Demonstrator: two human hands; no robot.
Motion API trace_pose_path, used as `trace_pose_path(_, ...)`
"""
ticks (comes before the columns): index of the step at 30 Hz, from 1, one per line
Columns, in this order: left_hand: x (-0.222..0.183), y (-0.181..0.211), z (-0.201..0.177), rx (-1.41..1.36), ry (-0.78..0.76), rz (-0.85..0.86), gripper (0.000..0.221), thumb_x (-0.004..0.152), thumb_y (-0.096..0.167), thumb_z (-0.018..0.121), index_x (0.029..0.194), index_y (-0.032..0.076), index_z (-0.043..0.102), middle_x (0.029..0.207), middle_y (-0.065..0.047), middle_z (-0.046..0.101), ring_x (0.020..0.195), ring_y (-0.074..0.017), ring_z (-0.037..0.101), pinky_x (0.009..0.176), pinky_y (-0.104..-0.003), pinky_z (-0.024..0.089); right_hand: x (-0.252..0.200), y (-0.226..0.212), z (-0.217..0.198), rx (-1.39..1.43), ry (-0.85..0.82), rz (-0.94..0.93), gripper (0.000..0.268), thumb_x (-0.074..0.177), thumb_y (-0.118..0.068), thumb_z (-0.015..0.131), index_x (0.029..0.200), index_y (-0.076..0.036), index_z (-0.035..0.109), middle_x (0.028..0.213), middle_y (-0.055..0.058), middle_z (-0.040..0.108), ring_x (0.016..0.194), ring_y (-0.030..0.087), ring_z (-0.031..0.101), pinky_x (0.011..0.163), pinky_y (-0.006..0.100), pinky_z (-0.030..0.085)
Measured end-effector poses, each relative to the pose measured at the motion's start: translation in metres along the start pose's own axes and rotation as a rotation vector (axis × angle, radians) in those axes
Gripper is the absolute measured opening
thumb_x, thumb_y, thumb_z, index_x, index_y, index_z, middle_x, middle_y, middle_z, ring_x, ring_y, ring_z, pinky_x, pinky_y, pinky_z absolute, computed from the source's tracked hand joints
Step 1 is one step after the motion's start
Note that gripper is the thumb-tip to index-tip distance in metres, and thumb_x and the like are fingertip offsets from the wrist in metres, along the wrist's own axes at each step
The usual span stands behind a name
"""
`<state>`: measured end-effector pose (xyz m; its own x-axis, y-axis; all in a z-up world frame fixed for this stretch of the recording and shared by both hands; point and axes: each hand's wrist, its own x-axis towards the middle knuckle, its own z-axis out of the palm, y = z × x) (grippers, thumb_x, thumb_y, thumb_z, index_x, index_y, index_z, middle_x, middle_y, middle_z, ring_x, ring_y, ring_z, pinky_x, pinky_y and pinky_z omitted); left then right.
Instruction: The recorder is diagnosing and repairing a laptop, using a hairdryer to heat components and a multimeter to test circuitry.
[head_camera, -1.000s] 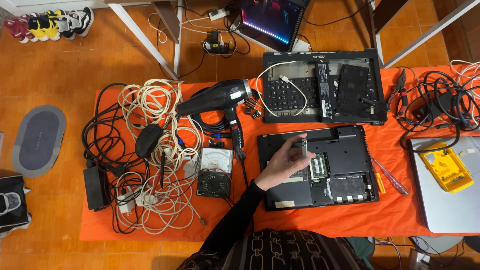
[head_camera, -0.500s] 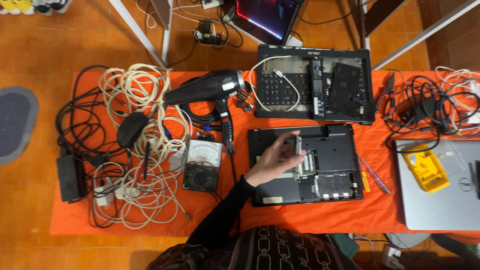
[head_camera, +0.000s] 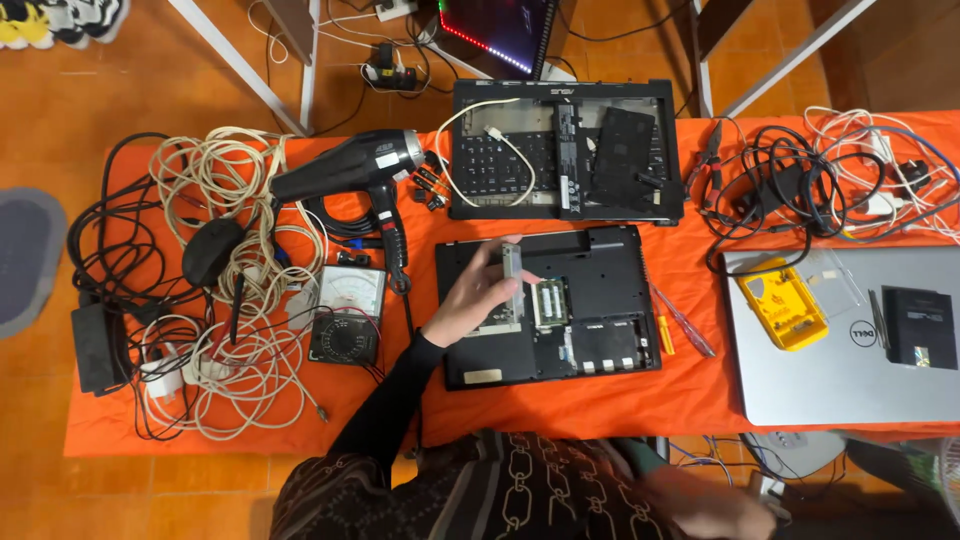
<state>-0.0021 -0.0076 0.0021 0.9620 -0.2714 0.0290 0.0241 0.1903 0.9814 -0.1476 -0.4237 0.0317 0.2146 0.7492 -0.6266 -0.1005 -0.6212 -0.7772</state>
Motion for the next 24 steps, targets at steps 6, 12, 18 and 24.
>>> trace_pose_path(6, 0.011, 0.01, 0.018, -0.084, 0.016, -0.006, 0.063, 0.104, 0.033, 0.063, 0.154, 0.011, 0.033, 0.116, -0.013, 0.073, 0.096, -0.0147, 0.064, 0.085, -0.031, 0.054, 0.039, -0.11, -0.114, -0.081, 0.248, -0.127, 0.023, 0.098, -0.022, 0.061, 0.107, -0.004, 0.07, 0.108, 0.006, 0.078, 0.094, 0.017, 0.074, 0.086, 0.03, 0.059)
trace_pose_path(12, 0.04, 0.017, 0.041, 0.019, 0.037, 0.031, 0.06, 0.104, 0.025, 0.064, 0.154, 0.012, 0.033, 0.115, -0.012, 0.072, 0.1, -0.0126, 0.064, 0.086, -0.03, 0.053, 0.109, -0.149, -0.171, -0.468, 0.881, -0.768, 0.083, 0.081, -0.035, 0.083, 0.145, -0.001, 0.043, 0.143, 0.021, 0.049, 0.135, 0.038, 0.047, 0.113, 0.043, 0.039)
trace_pose_path(18, 0.045, 0.005, 0.04, 0.009, 0.034, 0.013, 0.061, 0.104, 0.021, 0.063, 0.155, 0.013, 0.029, 0.11, -0.013, 0.073, 0.103, -0.0128, 0.065, 0.087, -0.03, 0.05, 0.16, -0.124, -0.176, -0.579, 0.896, -0.874, 0.107, 0.079, -0.045, 0.086, 0.157, 0.0, 0.029, 0.162, 0.024, 0.035, 0.151, 0.043, 0.035, 0.123, 0.05, 0.031)
trace_pose_path(24, 0.043, -0.004, 0.035, -0.035, 0.015, 0.016, 0.063, 0.102, 0.021, 0.066, 0.152, 0.008, 0.029, 0.112, -0.013, 0.071, 0.107, -0.014, 0.066, 0.09, -0.03, 0.052, 0.16, -0.12, -0.171, -0.522, 0.835, -0.827, 0.106, 0.082, -0.043, 0.086, 0.159, 0.001, 0.027, 0.161, 0.024, 0.037, 0.149, 0.043, 0.039, 0.122, 0.05, 0.034)
